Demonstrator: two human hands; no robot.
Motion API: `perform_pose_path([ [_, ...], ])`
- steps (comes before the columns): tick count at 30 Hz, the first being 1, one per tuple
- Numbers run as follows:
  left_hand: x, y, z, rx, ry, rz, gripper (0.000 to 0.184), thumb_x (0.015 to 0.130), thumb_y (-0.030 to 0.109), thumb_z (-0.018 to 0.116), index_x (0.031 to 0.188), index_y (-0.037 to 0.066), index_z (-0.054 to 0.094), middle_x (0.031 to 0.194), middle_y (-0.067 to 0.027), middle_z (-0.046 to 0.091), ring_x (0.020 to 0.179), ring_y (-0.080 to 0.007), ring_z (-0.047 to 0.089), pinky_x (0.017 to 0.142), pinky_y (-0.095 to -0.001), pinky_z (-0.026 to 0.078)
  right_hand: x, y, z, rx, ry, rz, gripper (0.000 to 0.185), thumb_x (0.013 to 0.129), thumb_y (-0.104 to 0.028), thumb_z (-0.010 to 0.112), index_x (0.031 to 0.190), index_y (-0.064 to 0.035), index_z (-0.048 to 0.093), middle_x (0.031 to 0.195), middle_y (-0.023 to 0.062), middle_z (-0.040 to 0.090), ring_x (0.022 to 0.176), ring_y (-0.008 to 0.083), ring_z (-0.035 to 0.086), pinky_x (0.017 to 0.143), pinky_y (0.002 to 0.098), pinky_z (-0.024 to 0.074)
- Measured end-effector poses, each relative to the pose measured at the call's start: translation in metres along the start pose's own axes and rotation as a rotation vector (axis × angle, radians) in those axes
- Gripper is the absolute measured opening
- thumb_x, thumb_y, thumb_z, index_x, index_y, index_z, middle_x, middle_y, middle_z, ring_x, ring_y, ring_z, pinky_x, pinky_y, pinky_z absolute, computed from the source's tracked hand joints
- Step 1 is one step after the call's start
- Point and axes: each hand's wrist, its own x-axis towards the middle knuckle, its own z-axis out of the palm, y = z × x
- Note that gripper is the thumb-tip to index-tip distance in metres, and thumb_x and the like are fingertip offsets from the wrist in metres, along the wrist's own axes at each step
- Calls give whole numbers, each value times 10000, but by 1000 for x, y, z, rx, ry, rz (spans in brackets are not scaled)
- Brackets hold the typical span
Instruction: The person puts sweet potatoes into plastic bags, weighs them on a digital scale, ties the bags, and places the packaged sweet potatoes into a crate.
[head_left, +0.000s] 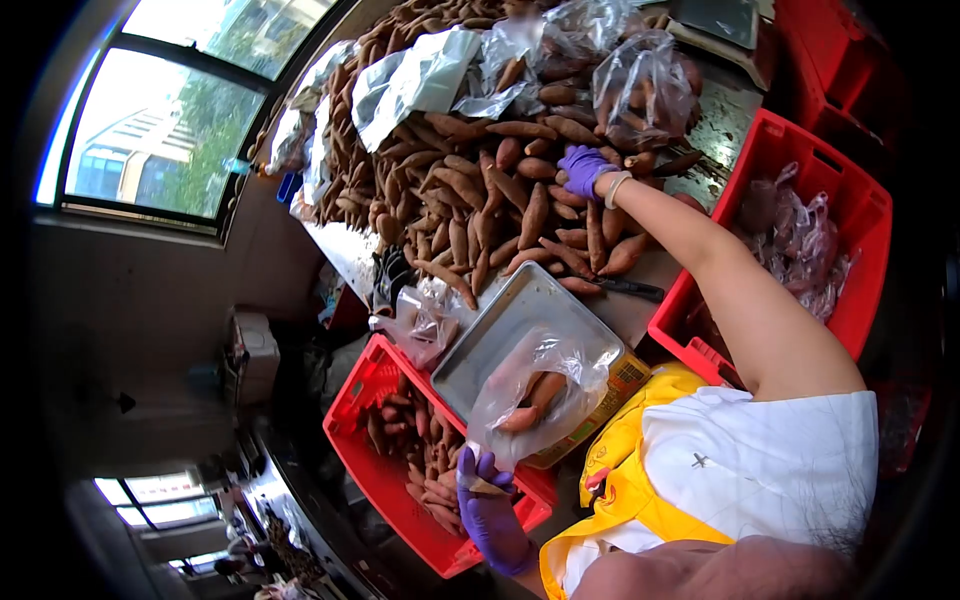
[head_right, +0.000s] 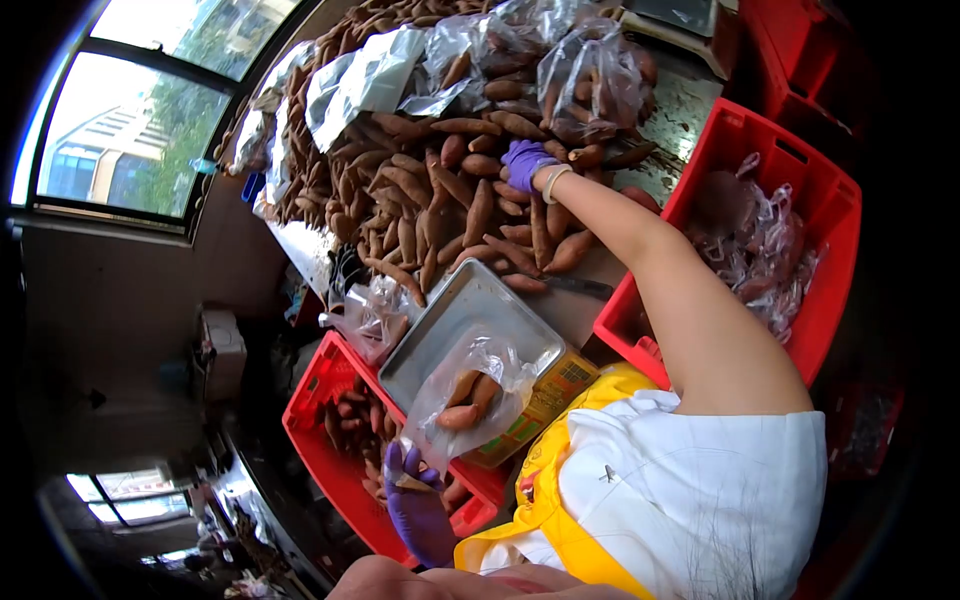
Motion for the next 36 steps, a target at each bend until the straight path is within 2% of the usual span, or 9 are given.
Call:
perform_pose_path([
  [5, -29, 14, 33, -9, -289, 256, 778, 913, 459, 576, 1436, -63, 333, 1312, -152, 533, 1001, -147, 569, 886, -258, 429, 8, 5, 0, 165, 41, -24, 316, 730, -349, 674, 859, -62, 698, 902, 219, 669, 898, 391, 642, 802, 461, 515],
  [10, -31, 15, 37, -52, -413, 210, 720, 926, 435, 577, 1455, 5, 347, 1327, -106, 534, 995, -108, 541, 877, -234, 391, 3, 12, 15, 132, 30, -2, 471, 855, -381, 633, 1239, -120, 555, 1253, 221, 535, 1147, 404, 531, 979, 441, 431],
  [17, -34, 10, 31, -93, -444, 147, 676, 928, 364, 602, 1461, 31, 353, 1323, -83, 540, 996, -89, 534, 880, -219, 385, 35, 26, 30, 104, 459, -154, 679, 851, -257, 666, 1431, -70, 367, 1310, 281, 490, 1224, 419, 474, 1030, 432, 389],
  [20, -39, 13, 32, -105, -429, 89, 670, 927, 344, 608, 1463, 34, 351, 1314, -70, 542, 1001, -83, 530, 888, -212, 382, 71, 31, 33, 97, 414, -151, 678, 851, -248, 663, 1426, -47, 365, 1309, 277, 490, 1220, 424, 472, 1029, 438, 390],
  [28, -43, 12, 40, -102, -397, 37, 643, 934, 291, 604, 1465, 35, 348, 1301, -59, 542, 988, -78, 524, 903, -207, 385, 113, 4, 10, -8, 157, 172, 611, 841, -459, 647, 1240, -3, 564, 1288, 281, 533, 1195, 419, 521, 982, 457, 447],
  [30, -45, 13, 44, 0, -350, 67, 759, 903, 498, 581, 1449, 16, 368, 1294, -78, 556, 969, -108, 545, 859, -239, 391, 108, -2, -13, -55, 22, 93, 749, 803, -667, 568, 1057, 30, 671, 1119, 260, 639, 1104, 418, 590, 928, 455, 472],
  [32, -45, 11, 43, 5, -348, 69, 764, 901, 505, 582, 1448, 17, 370, 1291, -76, 558, 964, -106, 548, 855, -238, 393, 133, 26, 2, -81, 14, 37, 813, 791, -727, 522, 990, 43, 690, 1003, 242, 681, 997, 390, 651, 865, 443, 493],
  [34, -42, 11, 40, 13, -360, 79, 768, 899, 512, 583, 1448, 19, 372, 1289, -74, 561, 958, -104, 550, 851, -238, 396, 161, 52, 30, 120, -106, 41, 699, 815, -657, 575, 940, 18, 706, 877, 179, 696, 788, 314, 663, 730, 408, 505],
  [36, -39, 12, 33, -56, -385, 108, 667, 926, 357, 603, 1454, 28, 363, 1325, -67, 534, 991, -84, 535, 866, -212, 394, 115, 22, 20, 1210, -415, 258, 304, 895, -411, 649, 882, -109, 688, 679, -37, 580, 527, 68, 461, 463, 195, 327],
])
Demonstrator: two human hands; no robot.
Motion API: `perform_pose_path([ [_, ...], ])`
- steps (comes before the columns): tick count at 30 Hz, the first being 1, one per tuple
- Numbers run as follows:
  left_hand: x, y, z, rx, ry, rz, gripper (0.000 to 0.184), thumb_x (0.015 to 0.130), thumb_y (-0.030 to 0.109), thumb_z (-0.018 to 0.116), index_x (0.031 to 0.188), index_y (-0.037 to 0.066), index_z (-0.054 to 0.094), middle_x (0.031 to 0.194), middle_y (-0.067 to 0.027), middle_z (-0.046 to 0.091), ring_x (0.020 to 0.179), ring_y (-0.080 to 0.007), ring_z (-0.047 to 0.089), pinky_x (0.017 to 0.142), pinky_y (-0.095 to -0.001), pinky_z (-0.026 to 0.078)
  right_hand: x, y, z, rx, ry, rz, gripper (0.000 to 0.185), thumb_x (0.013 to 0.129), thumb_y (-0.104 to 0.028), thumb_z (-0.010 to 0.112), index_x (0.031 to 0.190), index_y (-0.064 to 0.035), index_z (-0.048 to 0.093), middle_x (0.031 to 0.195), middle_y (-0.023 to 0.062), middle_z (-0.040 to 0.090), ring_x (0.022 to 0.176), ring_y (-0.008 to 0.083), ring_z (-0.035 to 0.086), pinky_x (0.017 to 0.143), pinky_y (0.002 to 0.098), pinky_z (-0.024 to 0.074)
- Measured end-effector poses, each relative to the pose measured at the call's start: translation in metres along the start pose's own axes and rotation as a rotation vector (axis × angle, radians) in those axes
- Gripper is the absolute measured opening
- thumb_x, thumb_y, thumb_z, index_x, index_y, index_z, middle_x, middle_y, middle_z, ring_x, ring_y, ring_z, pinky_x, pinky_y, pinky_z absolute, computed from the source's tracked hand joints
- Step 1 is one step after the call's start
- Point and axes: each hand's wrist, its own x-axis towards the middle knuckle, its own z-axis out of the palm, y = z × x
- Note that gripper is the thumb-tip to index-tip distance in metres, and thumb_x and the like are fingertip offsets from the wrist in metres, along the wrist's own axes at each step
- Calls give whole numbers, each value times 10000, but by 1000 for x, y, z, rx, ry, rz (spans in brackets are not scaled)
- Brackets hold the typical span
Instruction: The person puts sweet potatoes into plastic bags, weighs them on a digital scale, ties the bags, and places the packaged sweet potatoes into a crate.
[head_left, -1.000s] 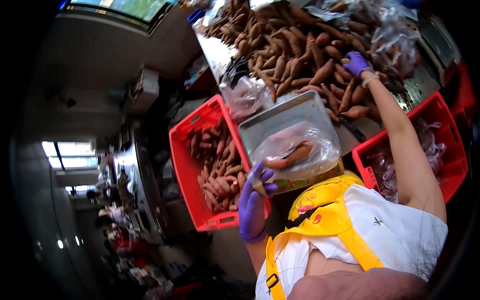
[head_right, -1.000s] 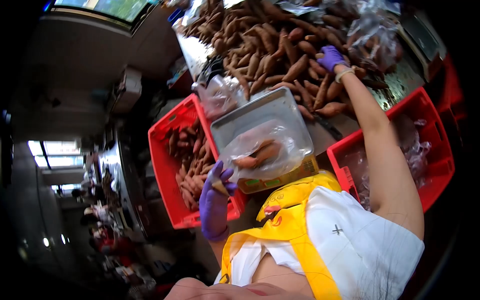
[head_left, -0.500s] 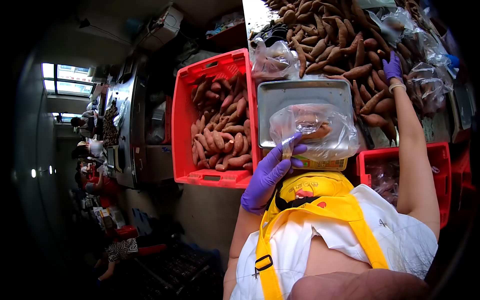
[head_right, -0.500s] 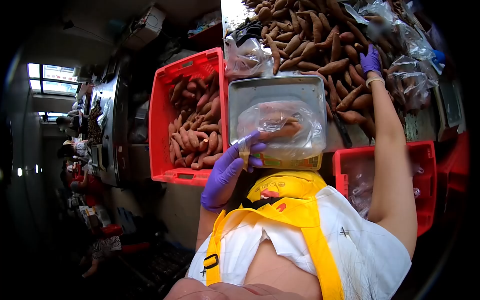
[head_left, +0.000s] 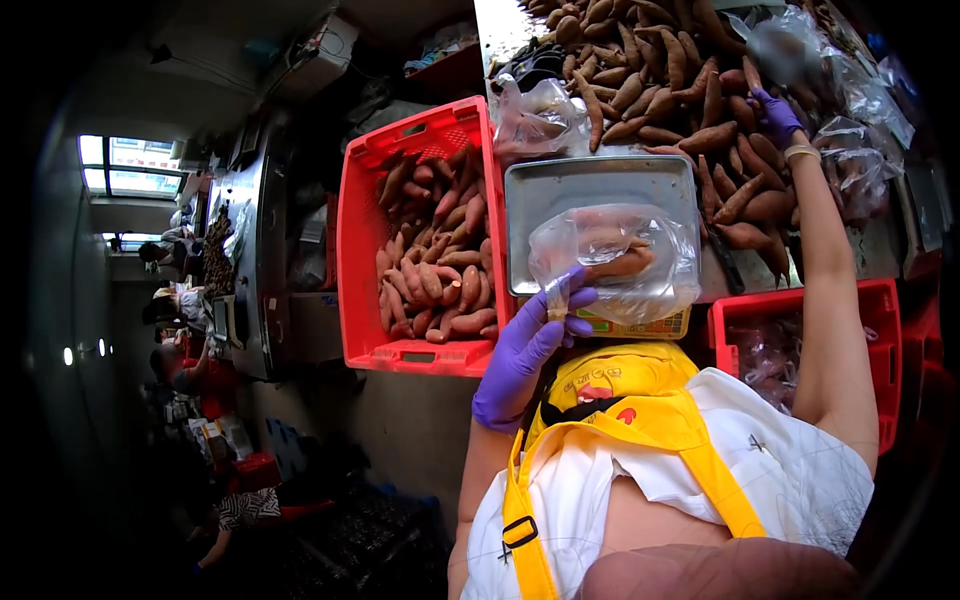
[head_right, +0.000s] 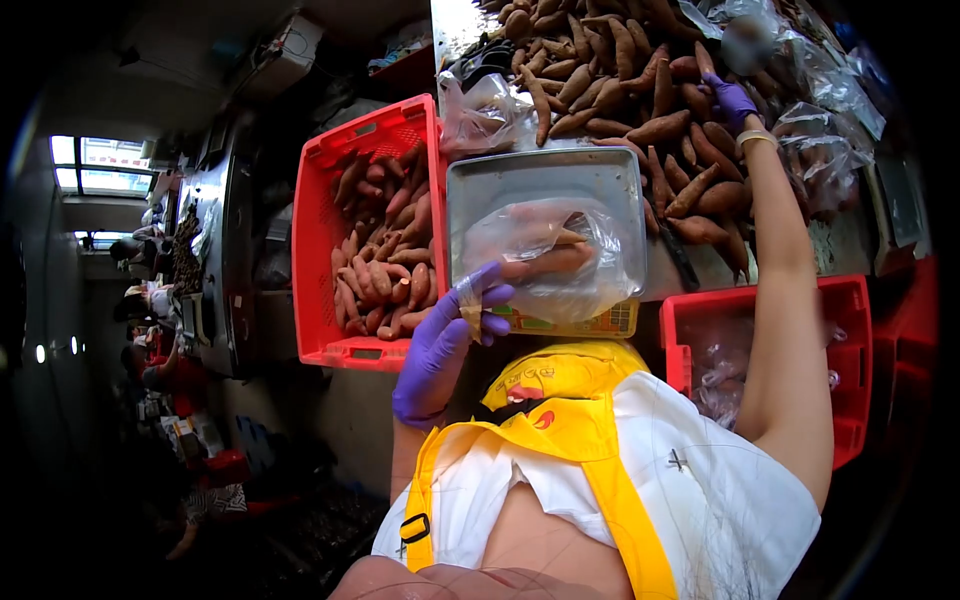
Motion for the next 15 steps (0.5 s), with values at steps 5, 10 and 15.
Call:
perform_pose_path([
  [5, 10, 4, -16, 1, 98, 164, 722, 929, 447, 567, 1445, -11, 355, 1420, -112, 449, 980, -98, 556, 831, -219, 418, -161, -26, 115, 720, -761, -250, 293, 967, -191, 554, 1216, -37, 546, 995, 32, 588, 836, 113, 547, 787, 223, 467],
  [10, 28, 8, -26, 9, 34, 234, 747, 946, 507, 519, 1452, -13, 338, 1447, -109, 422, 1018, -139, 573, 816, -227, 443, -333, -78, 222, 72, -1032, -471, 213, 851, -158, 674, 999, -18, 614, 1084, 101, 656, 849, 154, 632, 778, 261, 512],
  [15, 40, 6, -36, 127, 115, 307, 644, 990, 447, 432, 1463, 20, 339, 1466, -88, 409, 1018, -126, 544, 803, -237, 435, -342, -10, 277, -906, -661, -859, 373, 827, -279, 703, 1144, -99, 617, 1026, 183, 654, 891, 341, 645, 770, 380, 513],
])
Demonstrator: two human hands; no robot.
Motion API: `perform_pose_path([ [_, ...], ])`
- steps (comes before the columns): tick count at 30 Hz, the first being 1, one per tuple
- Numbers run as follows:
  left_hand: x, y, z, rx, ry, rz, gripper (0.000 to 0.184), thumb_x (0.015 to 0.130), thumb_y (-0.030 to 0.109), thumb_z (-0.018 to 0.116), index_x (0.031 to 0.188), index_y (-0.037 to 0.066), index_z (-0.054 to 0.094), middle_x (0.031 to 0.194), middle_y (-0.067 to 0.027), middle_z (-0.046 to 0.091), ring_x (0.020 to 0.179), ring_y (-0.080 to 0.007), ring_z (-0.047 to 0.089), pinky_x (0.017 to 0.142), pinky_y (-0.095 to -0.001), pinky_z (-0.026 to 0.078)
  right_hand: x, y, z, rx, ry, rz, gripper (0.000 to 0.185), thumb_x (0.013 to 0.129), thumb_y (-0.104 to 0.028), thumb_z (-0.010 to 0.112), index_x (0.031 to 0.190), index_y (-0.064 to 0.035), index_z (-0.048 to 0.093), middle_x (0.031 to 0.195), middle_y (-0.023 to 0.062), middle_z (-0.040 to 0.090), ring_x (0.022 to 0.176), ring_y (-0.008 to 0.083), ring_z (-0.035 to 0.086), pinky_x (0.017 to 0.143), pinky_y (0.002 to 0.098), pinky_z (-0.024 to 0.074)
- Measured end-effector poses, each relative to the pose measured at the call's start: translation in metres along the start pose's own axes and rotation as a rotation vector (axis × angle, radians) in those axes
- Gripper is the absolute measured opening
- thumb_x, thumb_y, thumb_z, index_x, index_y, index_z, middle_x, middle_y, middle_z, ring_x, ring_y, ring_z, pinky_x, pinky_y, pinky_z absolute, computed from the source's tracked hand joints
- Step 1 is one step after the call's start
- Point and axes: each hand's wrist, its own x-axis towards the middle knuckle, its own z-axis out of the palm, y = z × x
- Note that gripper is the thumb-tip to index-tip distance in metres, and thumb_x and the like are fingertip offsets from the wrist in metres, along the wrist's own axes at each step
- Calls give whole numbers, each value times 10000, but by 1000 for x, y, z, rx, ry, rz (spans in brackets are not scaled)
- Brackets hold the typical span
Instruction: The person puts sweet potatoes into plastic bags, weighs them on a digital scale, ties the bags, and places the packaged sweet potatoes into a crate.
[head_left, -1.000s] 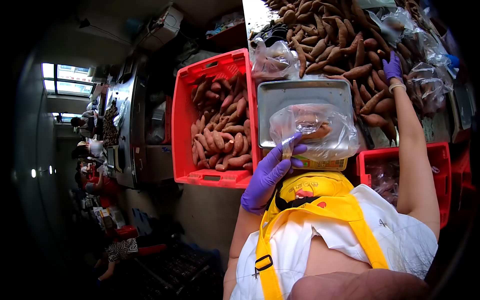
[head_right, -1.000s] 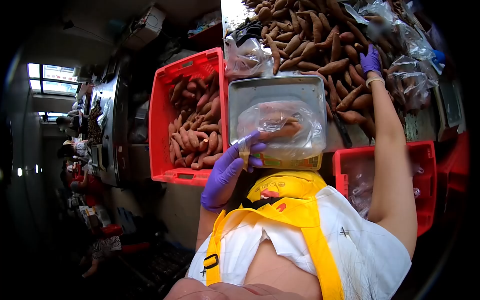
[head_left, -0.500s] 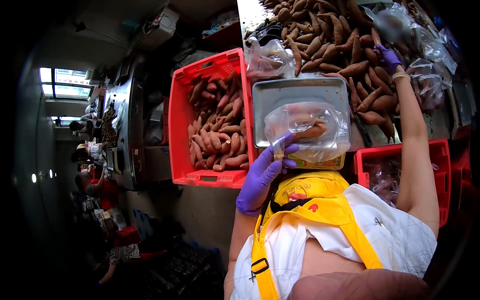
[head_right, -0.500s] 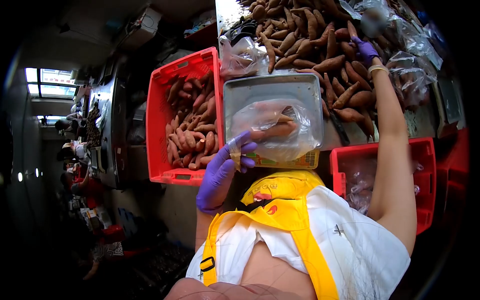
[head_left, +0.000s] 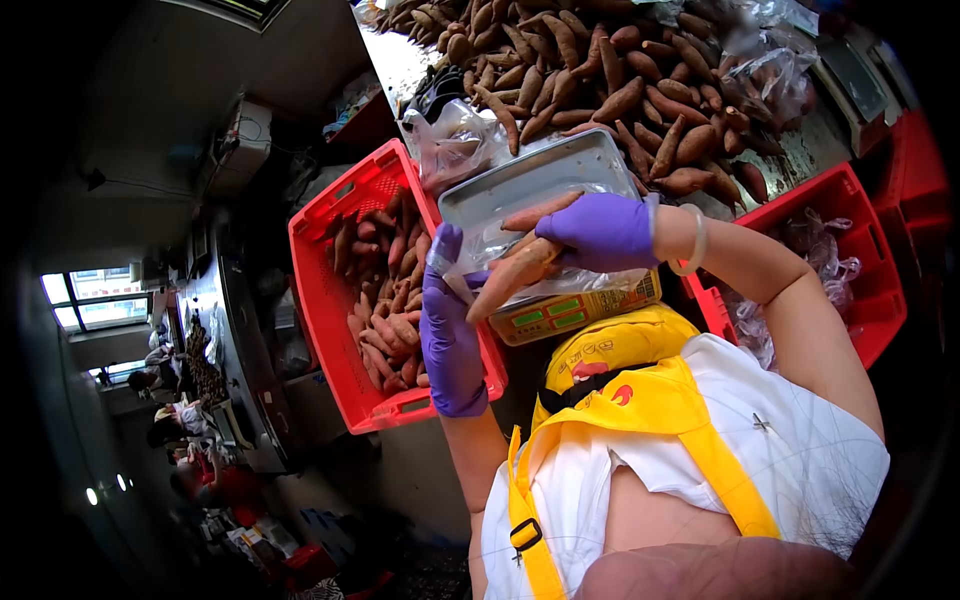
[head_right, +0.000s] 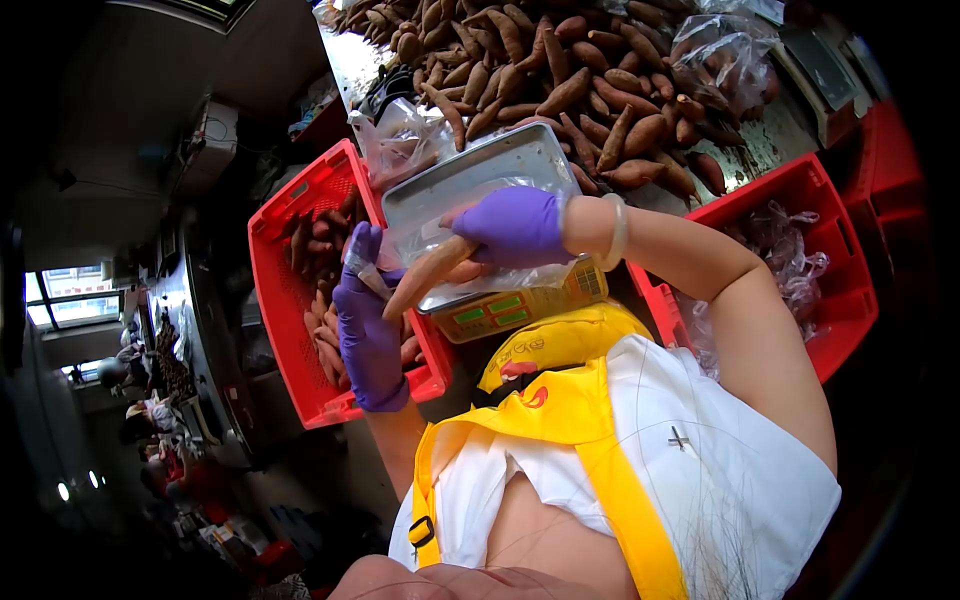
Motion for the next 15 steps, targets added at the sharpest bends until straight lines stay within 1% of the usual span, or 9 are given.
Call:
perform_pose_path([
  [2, -1, 0, -9, 208, 39, 108, 663, 986, 485, 449, 1465, 39, 345, 1466, -57, 418, 940, -96, 520, 779, -225, 417, 5, 12, 7, -28, -78, 91, 377, 841, -284, 671, 1176, -116, 620, 1060, 179, 655, 932, 351, 644, 791, 387, 509],
  [4, -4, 0, -9, 128, 33, 72, 655, 987, 483, 447, 1462, 42, 353, 1457, -54, 430, 912, -93, 519, 771, -225, 416, 13, 13, 1, -62, -164, 129, 365, 862, -282, 639, 1193, -130, 628, 1078, 181, 656, 954, 354, 641, 812, 383, 505],
  [6, -5, 1, -9, 95, -15, 85, 642, 987, 475, 455, 1454, 43, 371, 1442, -61, 448, 910, -95, 533, 769, -227, 419, 21, 33, 18, -188, -81, 348, 300, 891, -219, 588, 1146, -66, 630, 1089, 211, 654, 977, 382, 634, 862, 407, 500],
  [7, -5, 2, -9, 78, -39, 91, 635, 987, 470, 459, 1450, 44, 380, 1435, -64, 457, 909, -95, 540, 767, -228, 420, 23, 47, 30, -191, -79, 355, 300, 891, -219, 588, 1146, -66, 630, 1089, 211, 654, 977, 382, 634, 862, 407, 500],
  [9, -8, 1, -6, 132, -71, 80, 621, 986, 456, 472, 1439, 37, 400, 1412, -80, 480, 1000, -111, 553, 811, -239, 425, 27, 62, 46, -51, 99, 550, 248, 888, -197, 568, 1076, -66, 663, 1041, 196, 669, 943, 373, 648, 819, 421, 512],
  [10, -10, 3, -8, 152, -84, 56, 596, 987, 424, 492, 1433, 37, 411, 1385, -98, 503, 1100, -143, 545, 914, -276, 423, 21, 64, 47, -53, 95, 557, 248, 888, -197, 568, 1076, -66, 663, 1041, 196, 669, 943, 373, 648, 819, 421, 512],
  [11, -12, -1, -8, 191, -65, 139, 567, 992, 415, 488, 1389, 11, 459, 1296, -114, 565, 1154, -177, 534, 987, -314, 403, 14, 53, 36, -212, 78, 544, 246, 882, -197, 569, 1068, -65, 662, 1037, 192, 671, 949, 367, 648, 815, 419, 512],
  [14, -18, -18, -30, 375, 74, 163, 419, 964, 239, 592, 1298, -9, 544, 1253, -96, 571, 1120, -170, 537, 987, -305, 402, -8, 7, -2, -480, -53, 468, 277, 846, -183, 620, 1097, -69, 646, 1009, 188, 667, 918, 352, 652, 810, 423, 512],
  [15, -19, -19, -34, 554, 110, 265, 398, 956, 254, 607, 1250, -14, 588, 1207, -98, 586, 1080, -168, 551, 945, -298, 426, -17, 7, -5, -498, -78, 397, 306, 833, -178, 644, 1120, -72, 640, 993, 185, 666, 899, 354, 652, 805, 432, 514],
])
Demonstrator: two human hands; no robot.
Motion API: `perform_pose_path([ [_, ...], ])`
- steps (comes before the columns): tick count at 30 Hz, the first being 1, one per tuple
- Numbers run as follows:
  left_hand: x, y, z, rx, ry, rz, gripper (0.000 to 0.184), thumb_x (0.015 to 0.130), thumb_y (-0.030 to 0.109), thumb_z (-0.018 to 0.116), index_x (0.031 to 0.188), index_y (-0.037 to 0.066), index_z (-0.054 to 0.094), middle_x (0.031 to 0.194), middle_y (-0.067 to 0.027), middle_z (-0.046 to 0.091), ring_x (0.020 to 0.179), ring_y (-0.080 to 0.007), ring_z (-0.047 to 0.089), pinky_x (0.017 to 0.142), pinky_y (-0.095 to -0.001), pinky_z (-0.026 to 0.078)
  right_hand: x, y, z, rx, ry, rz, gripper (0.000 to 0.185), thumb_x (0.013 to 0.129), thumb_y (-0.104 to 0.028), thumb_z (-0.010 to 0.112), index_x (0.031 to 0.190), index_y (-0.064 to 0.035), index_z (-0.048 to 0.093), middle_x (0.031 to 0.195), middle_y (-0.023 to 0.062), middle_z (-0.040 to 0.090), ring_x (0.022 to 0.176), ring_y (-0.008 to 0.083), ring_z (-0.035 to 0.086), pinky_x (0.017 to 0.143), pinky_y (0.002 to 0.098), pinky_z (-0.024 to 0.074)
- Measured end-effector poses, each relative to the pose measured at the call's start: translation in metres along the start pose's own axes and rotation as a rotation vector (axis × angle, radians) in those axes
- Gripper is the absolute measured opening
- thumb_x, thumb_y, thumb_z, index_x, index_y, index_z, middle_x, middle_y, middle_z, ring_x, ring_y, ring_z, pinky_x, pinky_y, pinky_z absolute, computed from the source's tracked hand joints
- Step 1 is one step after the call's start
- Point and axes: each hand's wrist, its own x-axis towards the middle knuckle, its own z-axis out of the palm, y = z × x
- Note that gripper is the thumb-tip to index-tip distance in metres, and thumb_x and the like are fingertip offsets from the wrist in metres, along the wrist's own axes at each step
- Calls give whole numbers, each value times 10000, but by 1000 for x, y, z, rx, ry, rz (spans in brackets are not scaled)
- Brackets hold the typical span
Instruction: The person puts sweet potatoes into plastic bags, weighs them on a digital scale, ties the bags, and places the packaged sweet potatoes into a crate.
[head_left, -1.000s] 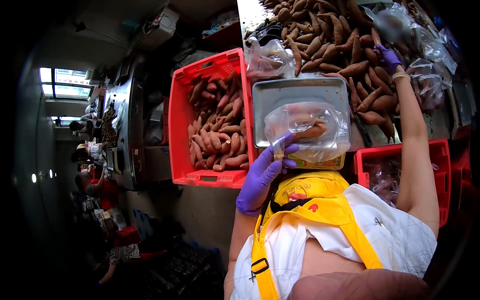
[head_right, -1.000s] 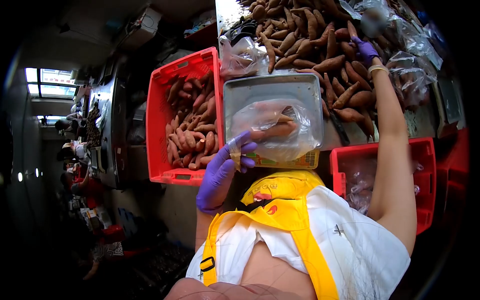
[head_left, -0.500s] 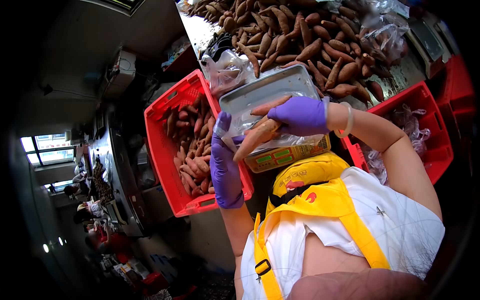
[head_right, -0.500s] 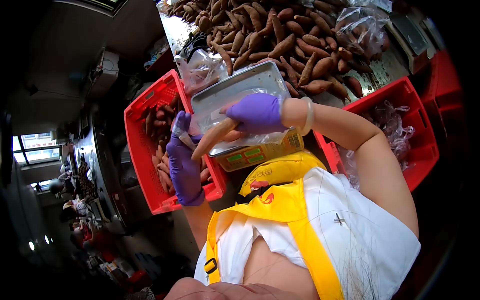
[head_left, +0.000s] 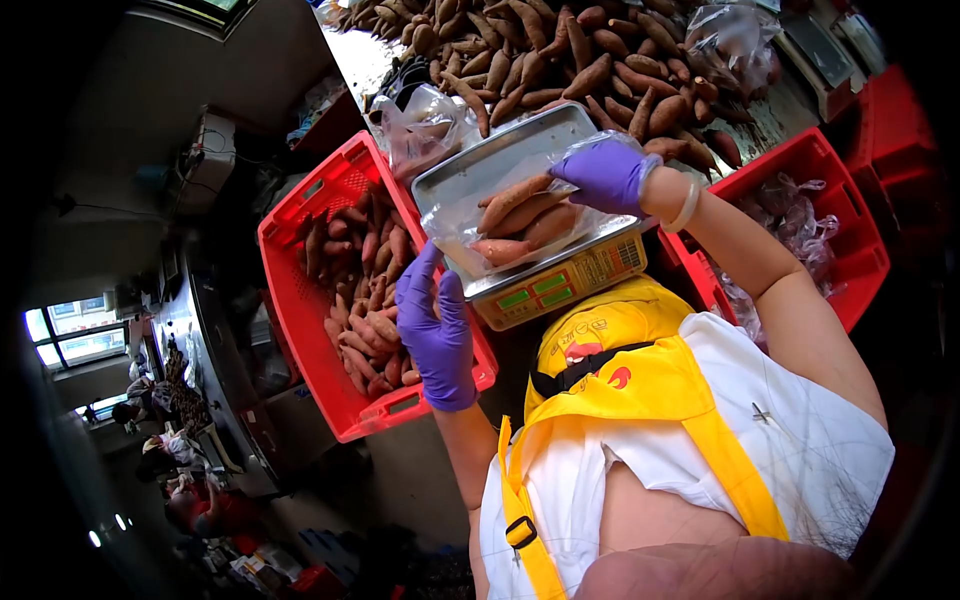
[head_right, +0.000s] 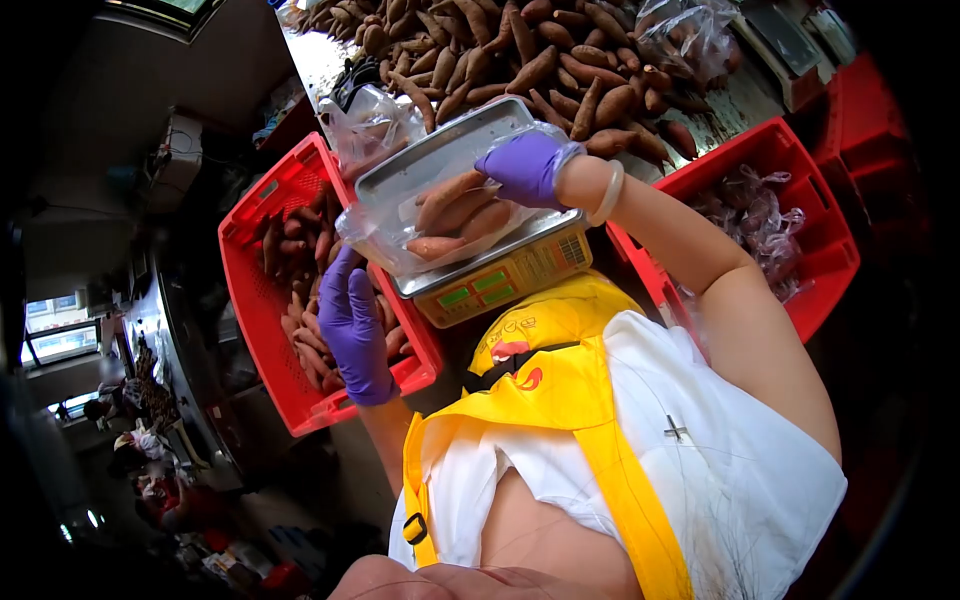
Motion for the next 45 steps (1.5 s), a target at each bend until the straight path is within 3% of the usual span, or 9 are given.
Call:
perform_pose_path([
  [6, -8, 12, -7, 22, 172, 78, 444, 941, 276, 627, 1266, -21, 577, 1191, -109, 633, 965, -138, 582, 869, -274, 459, -47, -8, -17, 540, 414, -328, 372, 865, -53, 670, 1233, -74, 614, 993, 123, 681, 791, 177, 651, 741, 273, 531],
  [17, 3, 23, 11, 248, 114, 247, 663, 786, 255, 788, 1333, 0, 513, 1185, -142, 618, 1030, -252, 597, 921, -347, 454, -75, -41, -13, 356, 1103, 31, 448, 803, -174, 757, 1232, -133, 633, 996, 57, 693, 899, 203, 655, 802, 318, 511],
  [23, 16, 7, 25, 695, 82, 336, 666, 749, 329, 801, 1276, 6, 554, 1122, -145, 639, 996, -303, 602, 913, -386, 448, -48, -68, 17, 287, 754, -161, 320, 847, -149, 667, 1160, -88, 644, 925, 108, 663, 841, 293, 640, 759, 365, 515],
  [28, 8, 7, 21, -283, -74, -108, 140, 919, 57, 625, 1032, -13, 671, 943, -64, 698, 809, -97, 618, 779, -248, 496, -3, -35, 66, 312, 506, 39, 302, 891, -133, 587, 1179, -53, 628, 1032, 158, 669, 940, 342, 642, 826, 396, 513],
  [30, 1, 20, 15, -396, -73, -223, 144, 924, 43, 610, 1045, -9, 669, 957, -57, 692, 780, -87, 604, 755, -240, 489, 7, -25, 84, 89, 225, 410, 275, 894, -125, 553, 1140, -44, 647, 1057, 177, 666, 965, 357, 641, 845, 409, 513],
  [34, -11, 24, 3, -451, -80, -300, 285, 924, 120, 616, 1154, -46, 635, 838, -23, 633, 709, -65, 517, 655, -174, 390, -13, -36, 58, -14, 61, 448, 214, 860, -169, 597, 1007, -43, 689, 1032, 176, 676, 950, 324, 658, 825, 405, 522],
  [37, -13, 18, -6, -571, -169, -304, 376, 929, 150, 607, 1263, -21, 571, 1085, -73, 666, 752, -73, 543, 735, -206, 441, -13, -34, 62, 63, 261, 391, 241, 826, -196, 642, 1023, -57, 655, 949, 161, 674, 889, 329, 651, 812, 414, 512],
  [41, -6, 23, 4, -488, -142, -133, 480, 950, 216, 574, 1359, -18, 485, 1066, -75, 656, 837, -86, 555, 839, -239, 424, 20, -21, 82, 187, 639, 119, 307, 795, -220, 675, 1058, -72, 614, 895, 151, 664, 860, 352, 636, 804, 427, 499],
  [45, 3, 33, 12, -530, -173, -170, 508, 957, 240, 548, 1368, -46, 465, 916, -42, 638, 872, -114, 539, 864, -260, 402, 40, -24, 56, 170, 190, 92, 301, 823, -293, 622, 949, -29, 689, 940, 212, 672, 868, 366, 652, 785, 414, 510],
])
